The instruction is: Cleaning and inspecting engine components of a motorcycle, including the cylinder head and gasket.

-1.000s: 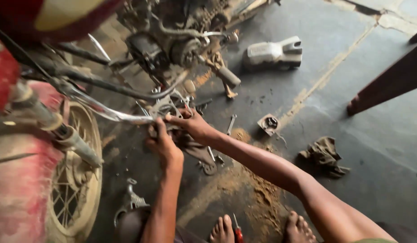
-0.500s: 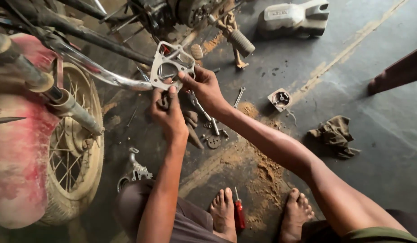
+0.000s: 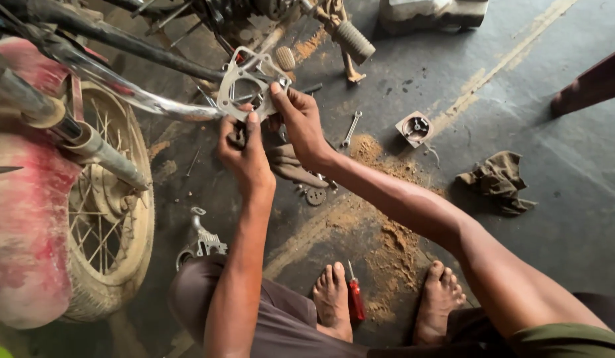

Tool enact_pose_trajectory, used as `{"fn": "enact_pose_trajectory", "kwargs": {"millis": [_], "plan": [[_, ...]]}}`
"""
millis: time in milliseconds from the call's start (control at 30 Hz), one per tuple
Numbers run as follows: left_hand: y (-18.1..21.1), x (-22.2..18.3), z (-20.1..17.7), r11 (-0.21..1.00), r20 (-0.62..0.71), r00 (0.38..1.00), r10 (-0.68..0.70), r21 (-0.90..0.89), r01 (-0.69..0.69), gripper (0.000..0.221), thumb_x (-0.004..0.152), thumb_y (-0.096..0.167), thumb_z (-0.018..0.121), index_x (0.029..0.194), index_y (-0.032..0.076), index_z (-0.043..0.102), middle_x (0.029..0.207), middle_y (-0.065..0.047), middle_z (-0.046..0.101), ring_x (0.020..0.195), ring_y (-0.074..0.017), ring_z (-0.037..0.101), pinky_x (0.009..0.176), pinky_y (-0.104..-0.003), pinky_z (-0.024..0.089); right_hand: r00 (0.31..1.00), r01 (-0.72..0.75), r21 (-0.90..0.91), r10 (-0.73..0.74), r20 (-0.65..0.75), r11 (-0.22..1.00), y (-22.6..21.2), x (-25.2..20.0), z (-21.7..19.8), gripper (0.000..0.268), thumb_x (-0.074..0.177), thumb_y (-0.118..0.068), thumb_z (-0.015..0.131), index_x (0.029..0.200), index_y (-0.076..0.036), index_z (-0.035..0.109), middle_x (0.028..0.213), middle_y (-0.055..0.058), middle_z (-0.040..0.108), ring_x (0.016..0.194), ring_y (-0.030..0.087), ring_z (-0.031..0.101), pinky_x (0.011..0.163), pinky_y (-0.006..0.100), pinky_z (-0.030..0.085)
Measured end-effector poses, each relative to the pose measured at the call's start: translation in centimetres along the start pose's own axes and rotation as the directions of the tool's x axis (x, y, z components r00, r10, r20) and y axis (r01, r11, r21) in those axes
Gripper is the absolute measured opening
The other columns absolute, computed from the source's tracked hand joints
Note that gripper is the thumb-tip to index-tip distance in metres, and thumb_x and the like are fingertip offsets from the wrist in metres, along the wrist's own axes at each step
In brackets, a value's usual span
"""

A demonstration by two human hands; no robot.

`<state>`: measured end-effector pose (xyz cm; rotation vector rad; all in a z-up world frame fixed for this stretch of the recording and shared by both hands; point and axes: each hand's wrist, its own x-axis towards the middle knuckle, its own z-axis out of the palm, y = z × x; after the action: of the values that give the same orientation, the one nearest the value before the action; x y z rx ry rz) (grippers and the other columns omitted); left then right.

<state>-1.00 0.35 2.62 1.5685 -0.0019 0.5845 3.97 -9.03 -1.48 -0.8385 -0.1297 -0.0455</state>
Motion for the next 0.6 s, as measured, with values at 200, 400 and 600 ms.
{"fn": "enact_pose_trajectory", "kwargs": {"millis": [200, 400, 600], "plan": [[-0.9, 0.7, -0.1, 0.996, -0.044, 0.999, -0.003, 0.085, 0.007, 0.016, 0.101, 0.014, 0.069, 0.109, 0.0, 0.068, 0.096, 0.0, 0.067, 0.086, -0.0086, 0.06, 0.077, -0.028, 0.051, 0.999, 0.023, -0.053, -0.021, 0.034, 0.998, 0.0, -0.2, -0.2, 0.03, 0.105, -0.03, 0.066, 0.091, -0.004, 0.069, 0.074, -0.003, 0.066, 0.065, 0.004, 0.057, 0.059, 0.022, 0.045], [-1.6, 0.7, -0.3, 1.0, -0.07, 0.997, -0.011, 0.013, 0.012, 0.019, 0.101, 0.019, 0.072, 0.102, 0.0, 0.07, 0.089, 0.002, 0.064, 0.081, -0.0079, 0.054, 0.071, -0.028, 0.047, 0.999, 0.013, -0.171, -0.007, 0.035, 0.985, 0.1, -0.8, -0.5, 0.029, 0.101, -0.03, 0.072, 0.1, -0.002, 0.066, 0.085, -0.001, 0.066, 0.074, 0.006, 0.06, 0.064, 0.023, 0.049], [-0.8, 1.0, -0.1, 0.998, -0.115, 0.992, -0.055, 0.007, 0.057, 0.02, 0.098, 0.021, 0.073, 0.096, 0.001, 0.069, 0.079, 0.007, 0.055, 0.069, -0.0044, 0.044, 0.059, -0.026, 0.035, 0.988, 0.032, -0.25, -0.069, -0.138, 0.968, -5.2, 1.7, -1.5, 0.03, 0.102, -0.035, 0.064, 0.106, -0.006, 0.057, 0.092, 0.002, 0.063, 0.078, 0.011, 0.06, 0.063, 0.026, 0.052]]}}
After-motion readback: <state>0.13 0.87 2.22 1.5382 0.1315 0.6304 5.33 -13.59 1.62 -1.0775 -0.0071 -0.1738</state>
